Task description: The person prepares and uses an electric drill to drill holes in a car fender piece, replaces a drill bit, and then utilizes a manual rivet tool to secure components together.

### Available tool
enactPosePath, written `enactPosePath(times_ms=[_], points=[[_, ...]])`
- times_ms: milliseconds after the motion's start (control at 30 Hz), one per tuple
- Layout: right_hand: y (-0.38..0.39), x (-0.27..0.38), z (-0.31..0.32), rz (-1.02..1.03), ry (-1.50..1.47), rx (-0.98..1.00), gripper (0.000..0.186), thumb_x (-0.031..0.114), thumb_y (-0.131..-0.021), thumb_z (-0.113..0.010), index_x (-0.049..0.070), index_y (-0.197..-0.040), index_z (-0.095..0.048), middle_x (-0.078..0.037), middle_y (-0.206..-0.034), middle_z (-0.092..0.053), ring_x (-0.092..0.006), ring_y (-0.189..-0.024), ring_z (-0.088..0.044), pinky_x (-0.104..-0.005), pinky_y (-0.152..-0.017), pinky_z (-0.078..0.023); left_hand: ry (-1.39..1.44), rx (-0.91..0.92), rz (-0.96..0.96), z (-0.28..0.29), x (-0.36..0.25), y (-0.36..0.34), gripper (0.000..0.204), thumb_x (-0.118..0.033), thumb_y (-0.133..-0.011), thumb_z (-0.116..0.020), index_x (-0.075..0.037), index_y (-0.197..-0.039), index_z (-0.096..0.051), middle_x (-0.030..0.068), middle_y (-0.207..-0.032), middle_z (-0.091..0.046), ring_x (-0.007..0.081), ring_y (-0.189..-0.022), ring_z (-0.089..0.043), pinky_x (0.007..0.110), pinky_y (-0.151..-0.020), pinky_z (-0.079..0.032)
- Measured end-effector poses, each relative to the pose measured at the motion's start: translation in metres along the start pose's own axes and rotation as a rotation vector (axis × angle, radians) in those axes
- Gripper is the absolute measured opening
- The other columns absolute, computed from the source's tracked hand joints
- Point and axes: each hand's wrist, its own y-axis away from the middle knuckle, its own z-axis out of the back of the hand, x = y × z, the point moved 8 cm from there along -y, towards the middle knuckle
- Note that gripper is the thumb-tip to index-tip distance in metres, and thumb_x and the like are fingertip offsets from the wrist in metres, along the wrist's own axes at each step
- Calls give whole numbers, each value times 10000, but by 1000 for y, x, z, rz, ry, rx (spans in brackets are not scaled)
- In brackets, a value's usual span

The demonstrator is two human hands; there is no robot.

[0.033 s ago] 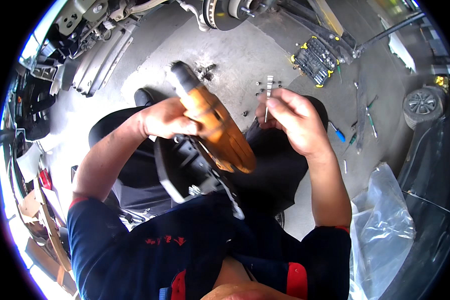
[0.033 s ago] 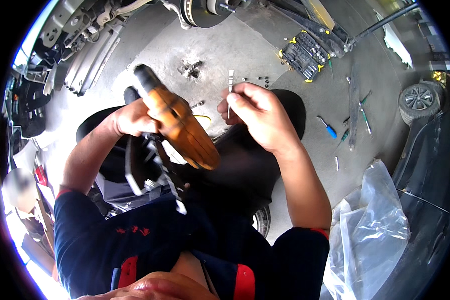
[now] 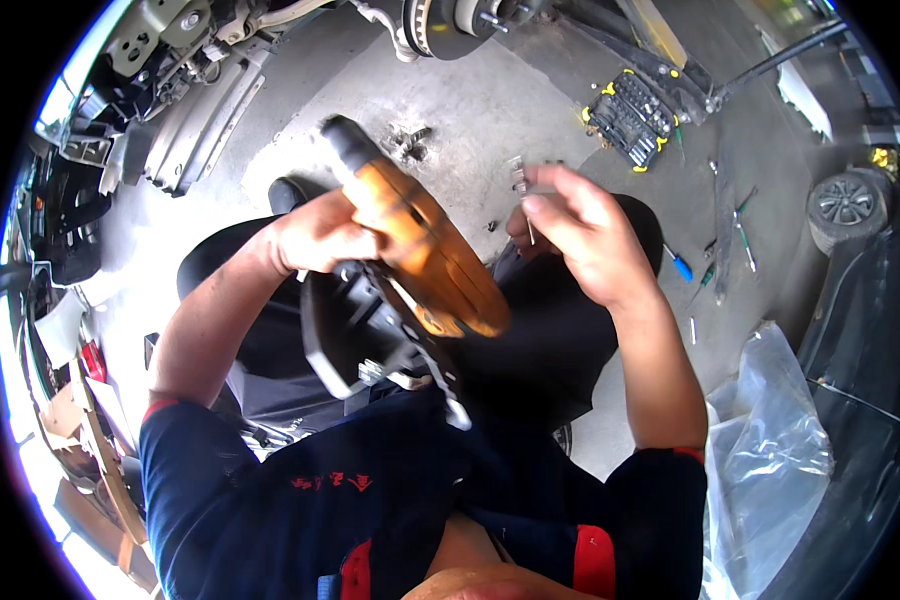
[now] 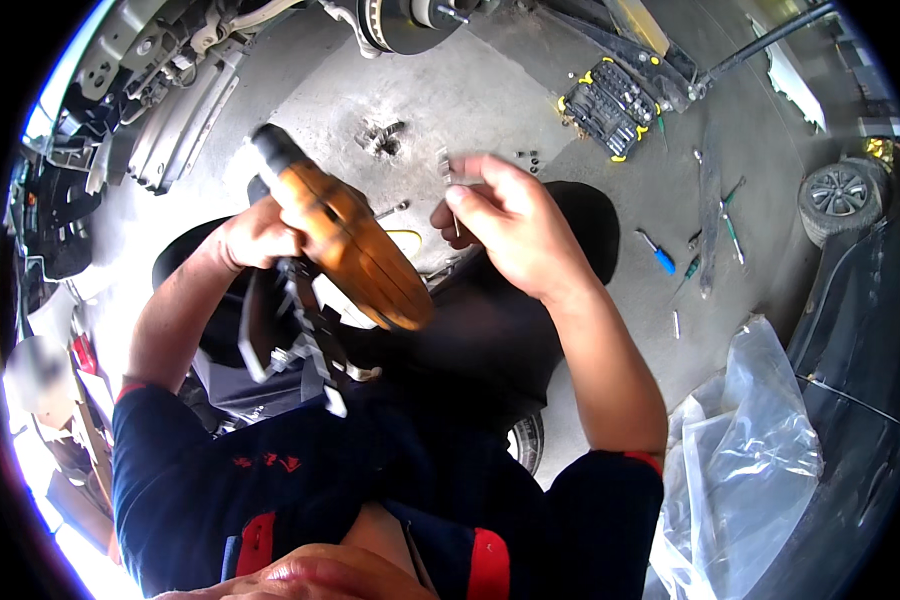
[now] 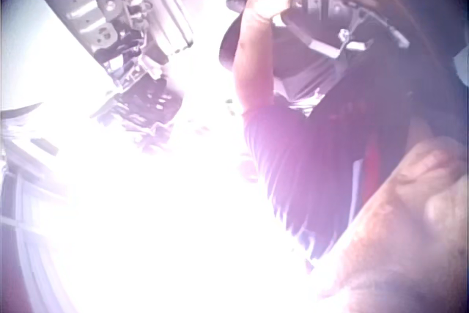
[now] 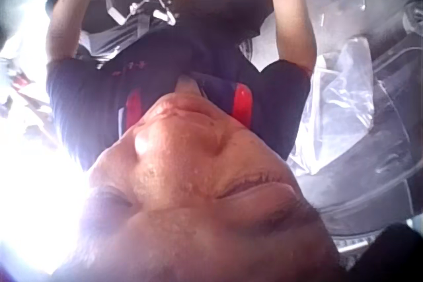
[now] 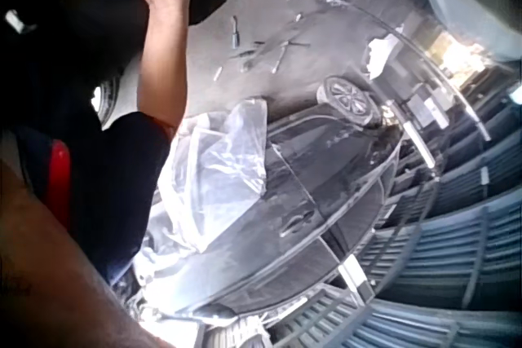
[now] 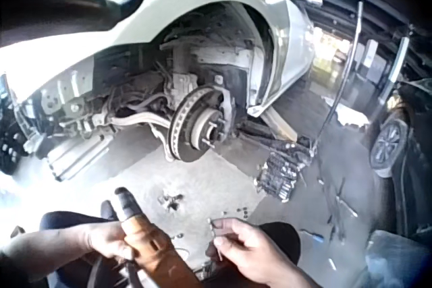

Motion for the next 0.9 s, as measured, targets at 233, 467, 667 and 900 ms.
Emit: enactPosePath(times_ms=[233,467,667,900], points=[[-79,-20,-33,71,488,209,249,-41,-938,-481,-18,-1097,-672,-110,-997,-733,-164,-932,-666,-314,-870,-525,380,-663,132,98,79,50,771,-431,-835,-854,-20,-1401,-528,135,-1309,-634,286,-1187,-638,412,-940,-561],[-83,-17,-68,91,121,738,448,123,-843,-742,-45,-1245,-636,-107,-1121,-709,-176,-1027,-653,-329,-942,-527,165,-395,-221,87,16,-11,563,-545,-1078,-418,-73,-1372,-512,30,-672,-532,108,-491,-453,248,-462,-325],[-116,-57,-61,-3,43,249,338,172,-905,-800,-26,-1164,-711,-67,-1035,-730,-139,-921,-675,-293,-863,-551,524,-342,89,110,78,-36,683,-723,-1017,-428,-109,-1232,-637,62,-788,-655,146,-607,-597,264,-552,-464],[-134,-104,-39,-200,-227,39,228,144,-888,-795,11,-1067,-743,-23,-908,-701,-80,-776,-615,-264,-687,-474,811,-82,6,133,182,-61,470,-529,-1049,-528,-161,-1339,-554,53,-824,-639,144,-671,-543,276,-577,-409]])
